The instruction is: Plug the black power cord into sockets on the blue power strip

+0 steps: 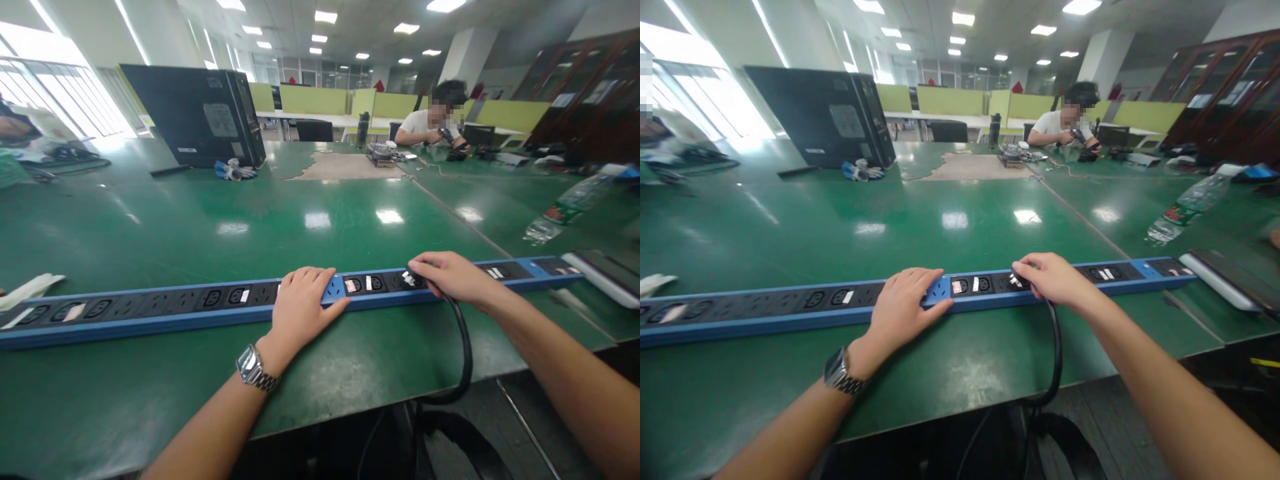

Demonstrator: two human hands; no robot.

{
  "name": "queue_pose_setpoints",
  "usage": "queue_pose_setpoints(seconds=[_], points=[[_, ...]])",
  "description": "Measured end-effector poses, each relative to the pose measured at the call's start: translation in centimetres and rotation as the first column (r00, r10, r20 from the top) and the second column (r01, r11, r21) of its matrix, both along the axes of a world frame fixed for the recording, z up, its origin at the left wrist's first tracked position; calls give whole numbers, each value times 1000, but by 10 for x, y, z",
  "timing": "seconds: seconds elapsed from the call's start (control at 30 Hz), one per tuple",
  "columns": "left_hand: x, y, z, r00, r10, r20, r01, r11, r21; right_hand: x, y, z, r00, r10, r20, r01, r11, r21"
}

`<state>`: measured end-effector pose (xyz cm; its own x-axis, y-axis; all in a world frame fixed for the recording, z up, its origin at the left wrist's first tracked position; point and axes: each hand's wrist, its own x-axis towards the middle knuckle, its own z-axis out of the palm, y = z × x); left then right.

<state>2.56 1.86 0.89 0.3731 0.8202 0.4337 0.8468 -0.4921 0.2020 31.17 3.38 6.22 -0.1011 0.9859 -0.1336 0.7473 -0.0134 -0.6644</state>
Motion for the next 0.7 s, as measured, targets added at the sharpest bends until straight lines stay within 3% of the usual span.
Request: queue_pose_setpoints(seconds=[0.13,0.3,0.47,0.7], points=[[0,-1,2,1000,-2,8,2,1000,2,-24,6,-1,969,70,238,-93,992,85],[-1,0,0,1000,-15,19,15,1000,17,-41,-1,1,806,-82,586,-56,975,213],[-2,0,-2,999,-24,28,23,1000,17,-53,-9,0,745,-182,641,13,966,259],[-2,-1,-2,999,-27,31,26,999,24,-54,-6,3,728,-161,667,47,982,185]])
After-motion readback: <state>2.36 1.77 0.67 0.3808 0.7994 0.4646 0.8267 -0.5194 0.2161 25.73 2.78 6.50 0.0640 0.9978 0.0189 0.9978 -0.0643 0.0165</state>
